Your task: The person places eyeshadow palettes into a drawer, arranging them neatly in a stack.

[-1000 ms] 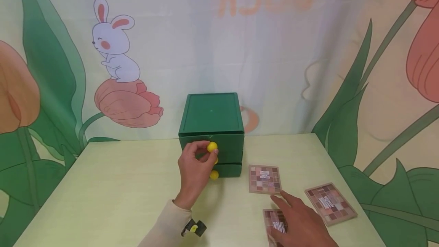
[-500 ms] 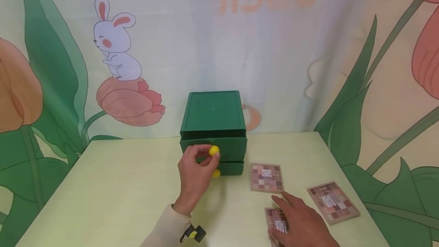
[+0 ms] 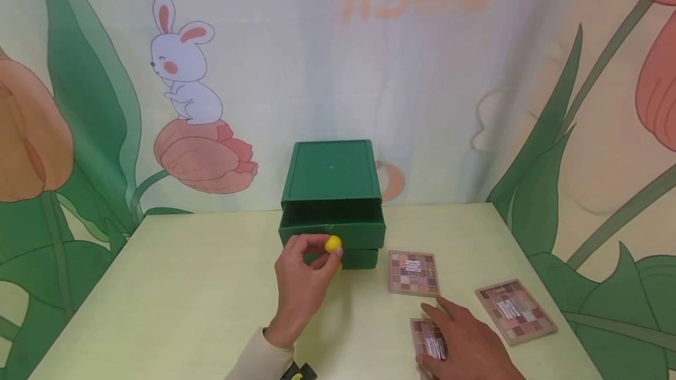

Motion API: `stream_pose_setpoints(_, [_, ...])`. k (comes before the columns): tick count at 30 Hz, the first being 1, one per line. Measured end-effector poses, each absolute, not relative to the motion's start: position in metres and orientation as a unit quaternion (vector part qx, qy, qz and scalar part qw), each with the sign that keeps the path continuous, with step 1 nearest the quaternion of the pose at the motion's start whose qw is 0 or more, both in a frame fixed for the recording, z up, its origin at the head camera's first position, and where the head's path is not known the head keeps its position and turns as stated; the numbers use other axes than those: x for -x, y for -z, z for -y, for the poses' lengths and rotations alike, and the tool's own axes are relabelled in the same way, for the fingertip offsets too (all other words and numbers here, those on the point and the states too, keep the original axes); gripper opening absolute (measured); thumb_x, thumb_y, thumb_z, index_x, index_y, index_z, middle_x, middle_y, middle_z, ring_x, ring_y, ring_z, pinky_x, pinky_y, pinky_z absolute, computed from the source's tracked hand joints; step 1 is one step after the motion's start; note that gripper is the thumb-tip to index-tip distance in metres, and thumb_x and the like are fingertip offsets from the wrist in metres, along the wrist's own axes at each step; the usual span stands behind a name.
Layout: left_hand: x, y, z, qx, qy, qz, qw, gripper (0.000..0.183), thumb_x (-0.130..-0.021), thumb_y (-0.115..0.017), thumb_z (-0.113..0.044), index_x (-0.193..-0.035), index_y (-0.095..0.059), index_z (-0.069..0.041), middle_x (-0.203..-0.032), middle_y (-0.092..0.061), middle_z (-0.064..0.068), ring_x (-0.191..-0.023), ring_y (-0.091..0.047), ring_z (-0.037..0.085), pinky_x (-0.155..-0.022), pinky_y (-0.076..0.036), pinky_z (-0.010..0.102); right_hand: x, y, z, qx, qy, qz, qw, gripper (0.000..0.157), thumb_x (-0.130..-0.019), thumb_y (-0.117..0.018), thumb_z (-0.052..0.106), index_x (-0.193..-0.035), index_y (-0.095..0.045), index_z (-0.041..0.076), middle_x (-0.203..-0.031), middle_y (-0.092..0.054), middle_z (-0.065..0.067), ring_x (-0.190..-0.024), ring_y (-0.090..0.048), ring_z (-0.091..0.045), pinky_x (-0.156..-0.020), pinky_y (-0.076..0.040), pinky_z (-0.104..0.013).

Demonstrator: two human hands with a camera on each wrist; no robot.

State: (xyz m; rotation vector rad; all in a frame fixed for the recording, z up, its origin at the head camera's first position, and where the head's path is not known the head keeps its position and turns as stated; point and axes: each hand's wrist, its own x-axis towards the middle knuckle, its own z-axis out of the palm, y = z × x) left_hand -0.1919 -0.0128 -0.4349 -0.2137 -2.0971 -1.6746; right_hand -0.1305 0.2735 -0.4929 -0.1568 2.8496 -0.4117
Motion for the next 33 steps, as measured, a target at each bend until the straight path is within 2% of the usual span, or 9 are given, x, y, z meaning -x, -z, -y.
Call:
stream_pose_setpoints(10, [0.179,0.436,0.01,0.071,0.619,0.751,0.219,0.021,-0.087,-0.087,-0.012,-0.105,-0.075,-0.011,-0.105,-0.063,0.003,-0.095,-0.07,0.016,-0.083,-0.066,0.033,0.127,0.495,-0.278,0.066,0.142,-0.98,0.122,0.097,-0.076,-0.079,0.075,-0.152,-0.056,0.021,-0.161,-0.048,-0.017,-0.139,-0.054,-0.045,-0.102,-0.051,-0.073])
stream_pose_setpoints(17, [0.167,0.437,0.009,0.063,0.622,0.749,0.22,0.021,-0.086,-0.088,-0.012,-0.104,-0.076,-0.013,-0.103,-0.063,0.001,-0.093,-0.069,0.015,-0.082,-0.065,0.029,0.124,0.497,-0.283,0.072,0.143,-0.981,0.114,0.098,-0.075,-0.079,0.076,-0.152,-0.057,0.02,-0.161,-0.049,-0.017,-0.138,-0.055,-0.044,-0.101,-0.053,-0.072])
stream_pose_setpoints(27, [0.151,0.44,0.01,0.052,0.625,0.747,0.22,0.02,-0.086,-0.087,-0.011,-0.102,-0.076,-0.017,-0.102,-0.064,0.0,-0.094,-0.07,0.013,-0.081,-0.065,0.026,0.124,0.496,-0.286,0.057,0.149,-0.978,0.137,0.099,-0.075,-0.077,0.078,-0.153,-0.056,0.022,-0.161,-0.048,-0.019,-0.139,-0.053,-0.048,-0.1,-0.05,-0.075])
stream_pose_setpoints(33, [0.144,0.44,0.011,0.052,0.62,0.751,0.222,0.02,-0.086,-0.087,-0.012,-0.102,-0.076,-0.017,-0.102,-0.064,0.0,-0.093,-0.07,0.013,-0.081,-0.066,0.028,0.12,0.498,-0.29,0.061,0.145,-0.981,0.118,0.098,-0.074,-0.076,0.079,-0.153,-0.056,0.023,-0.161,-0.049,-0.018,-0.139,-0.055,-0.047,-0.098,-0.052,-0.075])
